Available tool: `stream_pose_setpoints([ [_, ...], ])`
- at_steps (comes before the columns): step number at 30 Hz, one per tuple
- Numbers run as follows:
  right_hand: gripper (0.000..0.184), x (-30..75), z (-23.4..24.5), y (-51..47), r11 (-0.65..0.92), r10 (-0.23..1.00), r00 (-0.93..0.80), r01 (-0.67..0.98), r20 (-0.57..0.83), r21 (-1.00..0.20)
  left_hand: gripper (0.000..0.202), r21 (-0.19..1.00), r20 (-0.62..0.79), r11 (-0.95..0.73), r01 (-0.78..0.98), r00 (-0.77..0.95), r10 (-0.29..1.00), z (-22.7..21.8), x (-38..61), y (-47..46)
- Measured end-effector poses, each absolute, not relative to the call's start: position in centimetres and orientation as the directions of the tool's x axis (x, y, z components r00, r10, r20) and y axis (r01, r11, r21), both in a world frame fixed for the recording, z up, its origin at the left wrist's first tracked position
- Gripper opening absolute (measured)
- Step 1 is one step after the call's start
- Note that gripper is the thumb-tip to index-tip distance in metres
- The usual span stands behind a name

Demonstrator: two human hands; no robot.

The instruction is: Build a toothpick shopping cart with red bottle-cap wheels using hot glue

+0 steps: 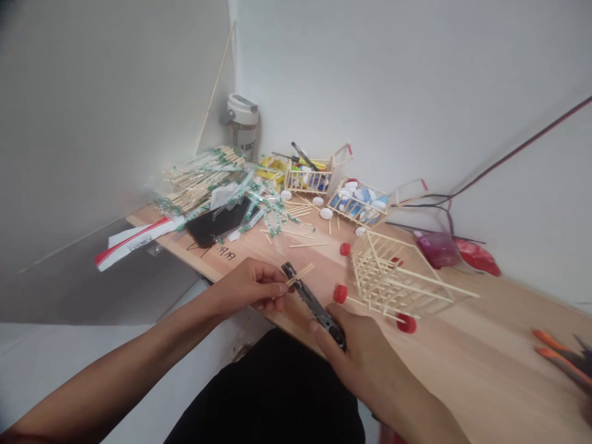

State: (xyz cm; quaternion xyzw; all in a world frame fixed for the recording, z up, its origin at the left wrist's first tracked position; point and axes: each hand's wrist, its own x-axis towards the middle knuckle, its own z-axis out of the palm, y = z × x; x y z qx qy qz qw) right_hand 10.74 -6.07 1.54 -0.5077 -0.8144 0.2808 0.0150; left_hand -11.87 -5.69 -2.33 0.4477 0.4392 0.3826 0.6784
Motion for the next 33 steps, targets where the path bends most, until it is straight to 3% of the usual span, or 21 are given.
stream_pose_setpoints([
  [5, 0.043, 10.6, 1.7, -6.0, 0.310, 0.853, -0.444, 0.854, -0.273, -0.419, 0.020, 0.948, -0.267, 0.306, -0.084, 0.305, 0.914, -2.3, -12.0, -5.7],
  [22, 0.042, 9.7, 1.2, -5.7, 0.354, 0.857, -0.473, 0.828, -0.203, -0.434, 0.030, 0.956, -0.225, 0.266, -0.122, 0.274, 0.935, -2.6, -12.1, -5.1],
  [33, 0.046, 9.8, 1.1, -5.3, 0.334, 0.825, -0.518, 0.770, -0.226, -0.544, 0.029, 0.954, -0.237, 0.283, -0.103, 0.325, 0.916, -2.6, -12.3, -5.2],
])
